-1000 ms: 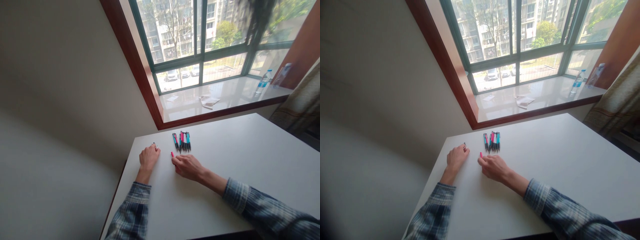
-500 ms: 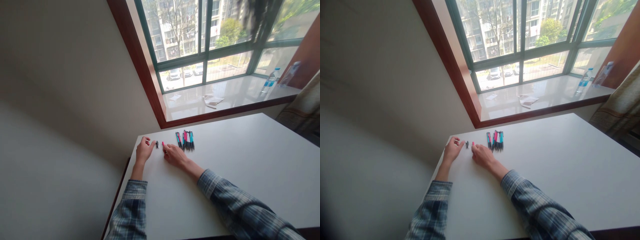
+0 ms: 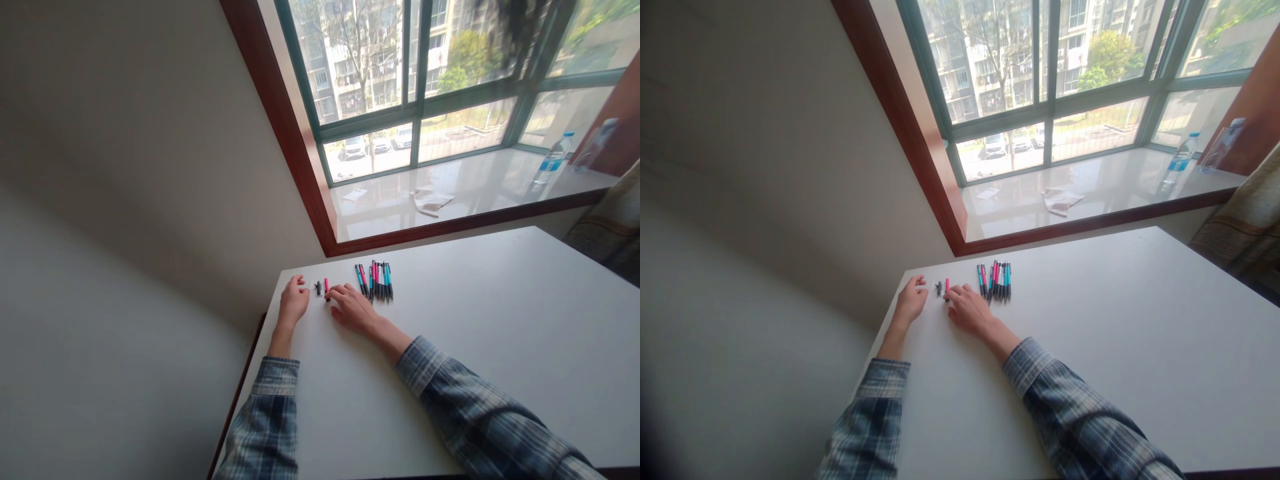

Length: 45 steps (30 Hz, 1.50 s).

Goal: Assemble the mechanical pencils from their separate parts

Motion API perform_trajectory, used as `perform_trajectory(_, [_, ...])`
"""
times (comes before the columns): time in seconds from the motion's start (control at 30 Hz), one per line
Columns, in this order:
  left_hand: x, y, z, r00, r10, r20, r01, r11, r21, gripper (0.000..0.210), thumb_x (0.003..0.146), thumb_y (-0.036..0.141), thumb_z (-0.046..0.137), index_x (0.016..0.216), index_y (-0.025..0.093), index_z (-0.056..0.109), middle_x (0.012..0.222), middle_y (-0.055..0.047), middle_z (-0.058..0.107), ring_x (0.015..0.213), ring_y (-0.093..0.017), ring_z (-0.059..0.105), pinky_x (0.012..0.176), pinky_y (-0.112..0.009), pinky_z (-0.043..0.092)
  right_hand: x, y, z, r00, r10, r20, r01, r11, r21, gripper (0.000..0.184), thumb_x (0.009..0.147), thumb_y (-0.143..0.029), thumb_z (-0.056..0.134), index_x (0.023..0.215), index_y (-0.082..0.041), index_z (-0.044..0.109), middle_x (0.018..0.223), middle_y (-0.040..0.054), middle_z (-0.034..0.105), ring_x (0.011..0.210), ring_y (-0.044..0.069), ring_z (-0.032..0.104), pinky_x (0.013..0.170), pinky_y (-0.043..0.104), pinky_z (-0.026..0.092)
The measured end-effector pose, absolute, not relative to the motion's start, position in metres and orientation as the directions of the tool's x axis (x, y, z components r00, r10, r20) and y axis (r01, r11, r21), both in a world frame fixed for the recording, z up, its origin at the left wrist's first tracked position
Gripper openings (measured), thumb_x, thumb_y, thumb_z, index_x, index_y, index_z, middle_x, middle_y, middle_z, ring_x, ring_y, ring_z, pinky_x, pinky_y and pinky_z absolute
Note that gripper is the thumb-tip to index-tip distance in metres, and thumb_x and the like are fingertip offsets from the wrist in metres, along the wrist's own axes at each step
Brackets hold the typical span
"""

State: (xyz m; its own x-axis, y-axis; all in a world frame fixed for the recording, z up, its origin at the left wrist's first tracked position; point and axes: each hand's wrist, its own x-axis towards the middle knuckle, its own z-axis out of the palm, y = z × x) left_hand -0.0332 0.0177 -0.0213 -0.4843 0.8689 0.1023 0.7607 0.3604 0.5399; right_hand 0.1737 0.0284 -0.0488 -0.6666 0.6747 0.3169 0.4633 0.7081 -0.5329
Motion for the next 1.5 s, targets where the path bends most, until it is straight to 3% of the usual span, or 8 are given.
perform_trajectory(0.33, [-0.030, 0.015, -0.019, -0.422, 0.903, 0.077, 0.778, 0.316, 0.543, 0.038, 0.088, 0.012, 0.055, 0.124, 0.020, 0.064, 0.116, -0.007, 0.077, 0.096, -0.019, 0.074, 0.095, -0.030, 0.053, 0.170, 0.028, -0.050, -0.699, 0.625, 0.349, 0.442, 0.760, -0.475, 0.049, 0.094, -0.013, 0.054, 0.142, -0.021, 0.060, 0.140, 0.0067, 0.066, 0.116, 0.026, 0.055, 0.102, 0.038, 0.050])
perform_trajectory(0.6, [-0.024, 0.017, -0.024, -0.394, 0.914, 0.098, 0.759, 0.264, 0.595, 0.040, 0.088, 0.011, 0.053, 0.126, 0.020, 0.061, 0.118, -0.005, 0.077, 0.089, -0.015, 0.075, 0.090, -0.027, 0.054, 0.171, 0.027, -0.051, -0.694, 0.630, 0.349, 0.443, 0.756, -0.483, 0.053, 0.094, -0.012, 0.055, 0.146, -0.022, 0.054, 0.138, 0.0066, 0.067, 0.113, 0.026, 0.055, 0.102, 0.038, 0.050])
perform_trajectory(0.9, [0.015, 0.004, 0.002, -0.387, 0.864, 0.321, 0.782, 0.123, 0.611, 0.031, 0.092, 0.022, 0.050, 0.120, 0.022, 0.064, 0.100, -0.002, 0.076, 0.077, -0.016, 0.072, 0.082, -0.027, 0.055, 0.188, 0.039, -0.040, -0.500, 0.692, 0.522, 0.422, 0.720, -0.550, 0.031, 0.101, -0.016, 0.050, 0.126, -0.020, 0.068, 0.126, 0.0107, 0.069, 0.115, 0.026, 0.057, 0.101, 0.041, 0.050])
perform_trajectory(1.0, [0.042, 0.000, -0.006, -0.266, 0.921, 0.284, 0.785, 0.036, 0.618, 0.033, 0.093, 0.023, 0.050, 0.122, 0.023, 0.066, 0.099, -0.002, 0.076, 0.077, -0.015, 0.072, 0.081, -0.026, 0.054, 0.208, 0.047, -0.040, -0.392, 0.740, 0.547, 0.464, 0.672, -0.577, 0.029, 0.102, -0.018, 0.049, 0.122, -0.020, 0.070, 0.121, 0.0106, 0.069, 0.113, 0.027, 0.058, 0.100, 0.043, 0.050])
perform_trajectory(1.1, [0.069, 0.000, -0.022, -0.167, 0.974, 0.152, 0.795, 0.042, 0.606, 0.042, 0.091, 0.021, 0.055, 0.132, 0.020, 0.063, 0.114, -0.005, 0.076, 0.078, -0.014, 0.071, 0.083, -0.027, 0.055, 0.232, 0.056, -0.045, -0.277, 0.787, 0.551, 0.527, 0.604, -0.598, 0.026, 0.100, -0.020, 0.052, 0.117, -0.020, 0.072, 0.121, 0.0118, 0.067, 0.115, 0.029, 0.055, 0.102, 0.045, 0.049])
perform_trajectory(1.23, [0.095, 0.010, -0.038, -0.147, 0.979, 0.142, 0.812, 0.037, 0.583, 0.042, 0.090, 0.020, 0.059, 0.132, 0.018, 0.065, 0.118, -0.010, 0.074, 0.087, -0.019, 0.071, 0.096, -0.034, 0.052, 0.262, 0.069, -0.059, -0.191, 0.841, 0.506, 0.596, 0.509, -0.622, 0.028, 0.099, -0.024, 0.053, 0.119, -0.021, 0.073, 0.127, 0.0127, 0.064, 0.115, 0.029, 0.055, 0.101, 0.044, 0.050])
perform_trajectory(1.37, [0.112, 0.026, -0.040, -0.141, 0.980, 0.140, 0.799, 0.030, 0.601, 0.038, 0.089, 0.018, 0.059, 0.126, 0.016, 0.070, 0.115, -0.012, 0.074, 0.096, -0.022, 0.071, 0.101, -0.036, 0.050, 0.281, 0.083, -0.075, -0.178, 0.879, 0.442, 0.626, 0.448, -0.638, 0.029, 0.097, -0.026, 0.056, 0.119, -0.020, 0.072, 0.120, 0.0123, 0.066, 0.111, 0.028, 0.058, 0.101, 0.044, 0.049])
perform_trajectory(1.5, [0.123, 0.037, -0.041, -0.124, 0.986, 0.110, 0.749, 0.021, 0.662, 0.034, 0.087, 0.021, 0.064, 0.120, 0.019, 0.074, 0.106, -0.009, 0.078, 0.094, -0.021, 0.073, 0.093, -0.032, 0.054, 0.292, 0.091, -0.085, -0.220, 0.882, 0.416, 0.624, 0.455, -0.635, 0.029, 0.095, -0.027, 0.059, 0.119, -0.020, 0.073, 0.118, 0.0108, 0.068, 0.106, 0.024, 0.061, 0.100, 0.040, 0.049])
